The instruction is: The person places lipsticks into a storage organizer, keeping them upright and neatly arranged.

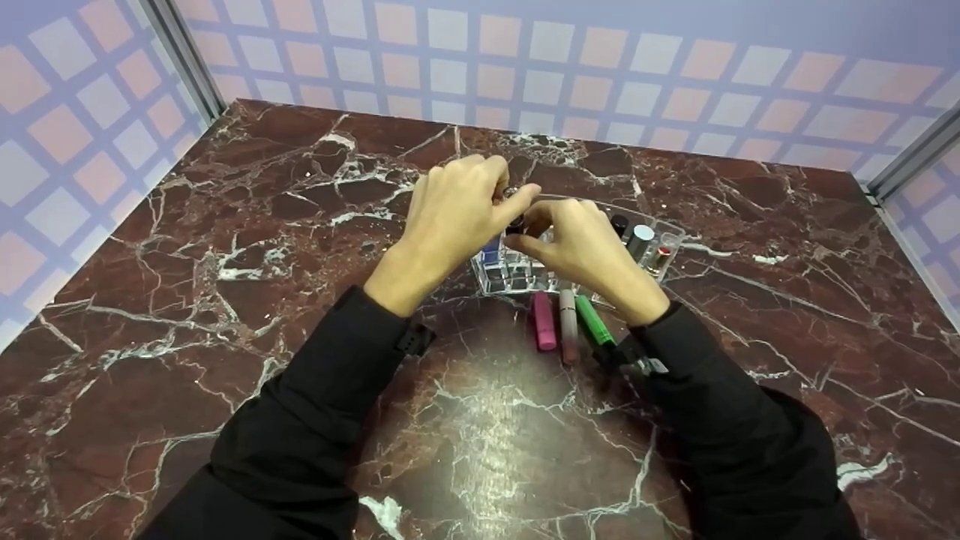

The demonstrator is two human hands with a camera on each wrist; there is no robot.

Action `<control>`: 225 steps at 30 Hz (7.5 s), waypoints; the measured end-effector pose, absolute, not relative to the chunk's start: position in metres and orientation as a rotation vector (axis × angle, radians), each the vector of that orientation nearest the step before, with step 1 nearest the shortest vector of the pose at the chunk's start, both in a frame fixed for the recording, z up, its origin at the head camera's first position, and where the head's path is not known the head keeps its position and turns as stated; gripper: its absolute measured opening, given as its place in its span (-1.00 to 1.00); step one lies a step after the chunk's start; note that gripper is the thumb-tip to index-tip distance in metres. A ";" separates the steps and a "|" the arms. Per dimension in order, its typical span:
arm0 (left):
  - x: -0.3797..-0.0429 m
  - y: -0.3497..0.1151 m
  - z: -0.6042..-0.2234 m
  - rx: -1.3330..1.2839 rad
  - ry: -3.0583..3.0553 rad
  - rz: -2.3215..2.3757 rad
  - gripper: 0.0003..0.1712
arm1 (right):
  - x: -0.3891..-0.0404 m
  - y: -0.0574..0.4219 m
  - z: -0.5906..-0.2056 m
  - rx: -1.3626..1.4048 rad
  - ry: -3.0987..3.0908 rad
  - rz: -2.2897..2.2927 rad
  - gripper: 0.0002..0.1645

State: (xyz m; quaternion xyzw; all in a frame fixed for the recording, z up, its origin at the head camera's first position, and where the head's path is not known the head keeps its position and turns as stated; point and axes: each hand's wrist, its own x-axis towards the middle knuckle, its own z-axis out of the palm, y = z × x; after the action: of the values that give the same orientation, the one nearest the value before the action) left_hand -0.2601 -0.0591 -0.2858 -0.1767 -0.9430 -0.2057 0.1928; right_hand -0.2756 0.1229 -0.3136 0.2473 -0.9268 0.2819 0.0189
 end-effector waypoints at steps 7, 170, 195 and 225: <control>-0.261 -0.060 -0.287 -0.571 -2.652 -0.550 -0.45 | -0.277 0.125 -0.314 0.760 -2.877 0.847 -0.60; -0.248 -0.035 -0.306 -1.056 -3.320 -0.352 -0.48 | -0.222 0.160 -0.332 1.241 -3.030 0.481 -0.63; -0.246 -0.031 -0.311 -0.796 -3.670 -0.308 -0.44 | -0.219 0.156 -0.334 1.267 -3.057 0.315 -0.63; -0.248 -0.034 -0.303 -0.756 -3.379 -0.424 -0.46 | -0.221 0.156 -0.322 1.105 -3.076 0.344 -0.68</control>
State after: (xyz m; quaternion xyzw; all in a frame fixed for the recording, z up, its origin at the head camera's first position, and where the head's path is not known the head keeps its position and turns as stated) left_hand -0.2479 -0.0344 -0.3033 -0.2135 -0.9541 -0.1197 -0.1725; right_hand -0.2210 0.1560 -0.3222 0.3354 -0.9335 0.1043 -0.0723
